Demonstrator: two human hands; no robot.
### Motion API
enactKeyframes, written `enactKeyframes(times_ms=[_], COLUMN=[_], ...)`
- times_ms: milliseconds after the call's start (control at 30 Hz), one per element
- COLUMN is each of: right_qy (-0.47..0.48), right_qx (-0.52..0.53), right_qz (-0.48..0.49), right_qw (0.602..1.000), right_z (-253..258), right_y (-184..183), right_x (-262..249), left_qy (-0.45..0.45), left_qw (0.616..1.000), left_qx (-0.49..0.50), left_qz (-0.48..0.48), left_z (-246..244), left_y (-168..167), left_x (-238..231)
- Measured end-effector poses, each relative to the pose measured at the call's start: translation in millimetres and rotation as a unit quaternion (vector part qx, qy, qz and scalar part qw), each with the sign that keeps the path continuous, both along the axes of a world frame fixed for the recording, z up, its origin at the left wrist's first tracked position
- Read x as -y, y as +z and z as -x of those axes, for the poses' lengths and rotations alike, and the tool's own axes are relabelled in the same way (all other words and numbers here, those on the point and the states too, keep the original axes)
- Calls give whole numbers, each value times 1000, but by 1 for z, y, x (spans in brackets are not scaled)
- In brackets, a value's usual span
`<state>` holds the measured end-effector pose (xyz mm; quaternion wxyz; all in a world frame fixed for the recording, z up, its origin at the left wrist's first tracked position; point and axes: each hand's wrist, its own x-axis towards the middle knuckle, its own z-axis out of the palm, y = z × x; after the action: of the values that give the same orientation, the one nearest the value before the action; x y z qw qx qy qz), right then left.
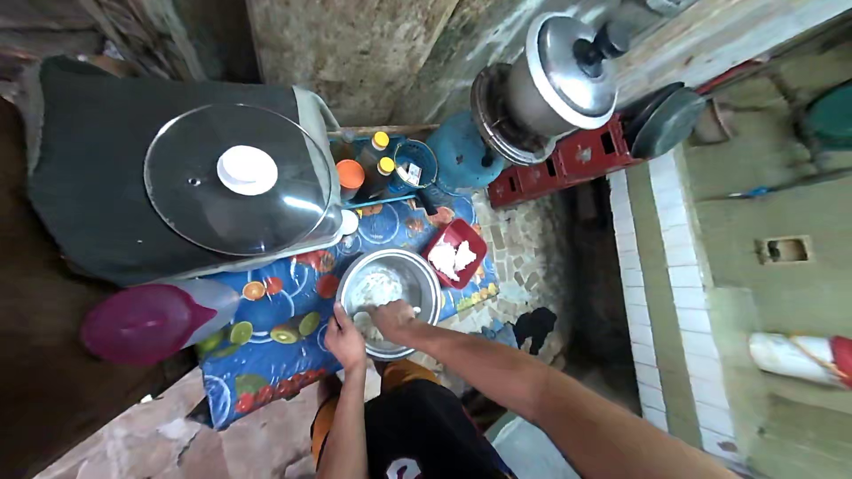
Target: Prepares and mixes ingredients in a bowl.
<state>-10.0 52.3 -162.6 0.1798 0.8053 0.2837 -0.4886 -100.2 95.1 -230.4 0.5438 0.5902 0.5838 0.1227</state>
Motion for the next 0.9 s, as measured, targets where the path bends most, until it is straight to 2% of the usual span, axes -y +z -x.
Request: enactKeyframes(times_ms=[133,267,400,533,633,800,900], right_qy=[-49,-73,-17,53,65,52,118], right_qx=[73,100,76,43,43,32,22], right_qz=[-22,-19,-36,-39,-48,-47,-40], right_qw=[996,992,996,997,996,997,992], right_z=[-46,-76,-49,-27,-15,-32,-23], right_y=[11,-12,-24,-19,-16,-23,-18], right_x=[7,18,15,21,28,53,56], left_qy=[-1,-1,-3,0,10,16,14], left_qw=[1000,1000,1000,998,998,997,997], left_qx=[4,11,-16,-47,-53,-57,-59], left_qz=[1,-8,-25,-33,-39,-50,-39], left_z=[-1,-1,-4,-4,-3,-2,-4], left_y=[3,-1,-1,0,-1,2,3], left_x=[-3,0,0,3,6,8,5])
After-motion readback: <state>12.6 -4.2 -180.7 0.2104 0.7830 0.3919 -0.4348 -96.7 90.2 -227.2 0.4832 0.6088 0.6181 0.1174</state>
